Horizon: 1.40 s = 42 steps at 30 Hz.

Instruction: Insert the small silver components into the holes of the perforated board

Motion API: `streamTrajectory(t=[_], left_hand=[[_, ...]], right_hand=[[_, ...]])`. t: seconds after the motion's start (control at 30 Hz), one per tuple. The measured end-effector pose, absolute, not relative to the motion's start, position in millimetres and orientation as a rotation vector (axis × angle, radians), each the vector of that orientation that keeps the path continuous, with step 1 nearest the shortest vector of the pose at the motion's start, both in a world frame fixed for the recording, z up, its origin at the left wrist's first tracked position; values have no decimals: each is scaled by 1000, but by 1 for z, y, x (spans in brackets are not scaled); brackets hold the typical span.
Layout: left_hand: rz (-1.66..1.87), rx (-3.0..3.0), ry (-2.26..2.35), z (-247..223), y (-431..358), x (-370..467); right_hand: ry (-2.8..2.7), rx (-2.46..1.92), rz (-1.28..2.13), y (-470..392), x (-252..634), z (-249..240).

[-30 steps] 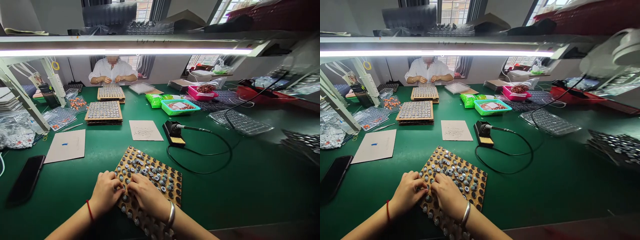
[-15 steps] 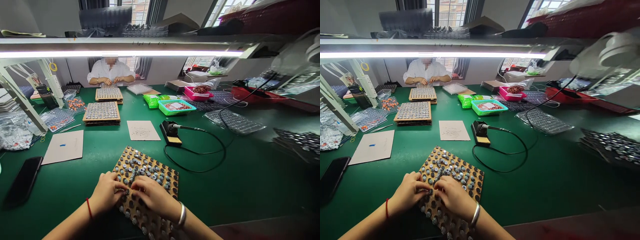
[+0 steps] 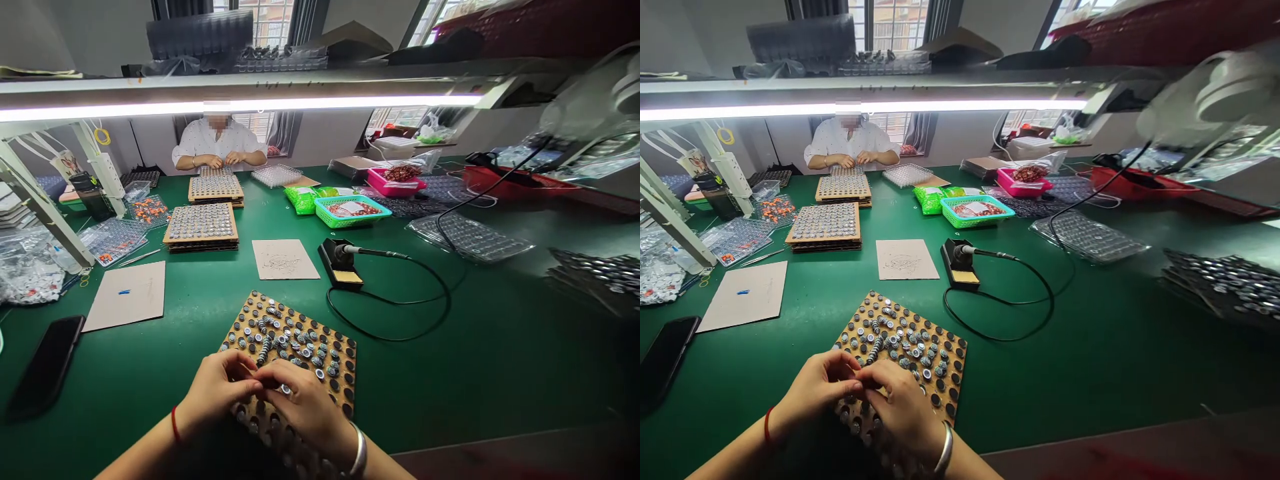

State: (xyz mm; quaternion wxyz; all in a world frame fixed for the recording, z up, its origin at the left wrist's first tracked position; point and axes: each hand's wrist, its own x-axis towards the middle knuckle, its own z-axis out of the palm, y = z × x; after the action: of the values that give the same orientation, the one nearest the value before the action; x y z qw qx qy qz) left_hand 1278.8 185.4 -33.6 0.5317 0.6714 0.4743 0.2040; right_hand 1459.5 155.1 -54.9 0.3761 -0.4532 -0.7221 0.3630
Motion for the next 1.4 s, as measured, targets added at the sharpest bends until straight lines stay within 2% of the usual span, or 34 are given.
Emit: streamTrajectory(t=[0.13,0.3,0.47,0.7,1.2,1.4], left_hand=[[503,1523,1110,-36,189,1269],[471,1634,1163,-31,190,1258],[401,1964,1270,-28,184,1255],[245,2246,1214,-32,179,1258],[243,2237,1291,-27,175,1252],[389,2057,1372,-23,166,1234]], right_hand=[[-1743,-1133,954,159,1449,-52],[-1580,-1213,1263,161,1446,-46],[-1819,-1437,922,142,1447,-55],[-2010,-1449,614,119,1443,-79],[-2082,-1523,782,117,1449,-65],[-2074,-1456,874,126,1450,-58]])
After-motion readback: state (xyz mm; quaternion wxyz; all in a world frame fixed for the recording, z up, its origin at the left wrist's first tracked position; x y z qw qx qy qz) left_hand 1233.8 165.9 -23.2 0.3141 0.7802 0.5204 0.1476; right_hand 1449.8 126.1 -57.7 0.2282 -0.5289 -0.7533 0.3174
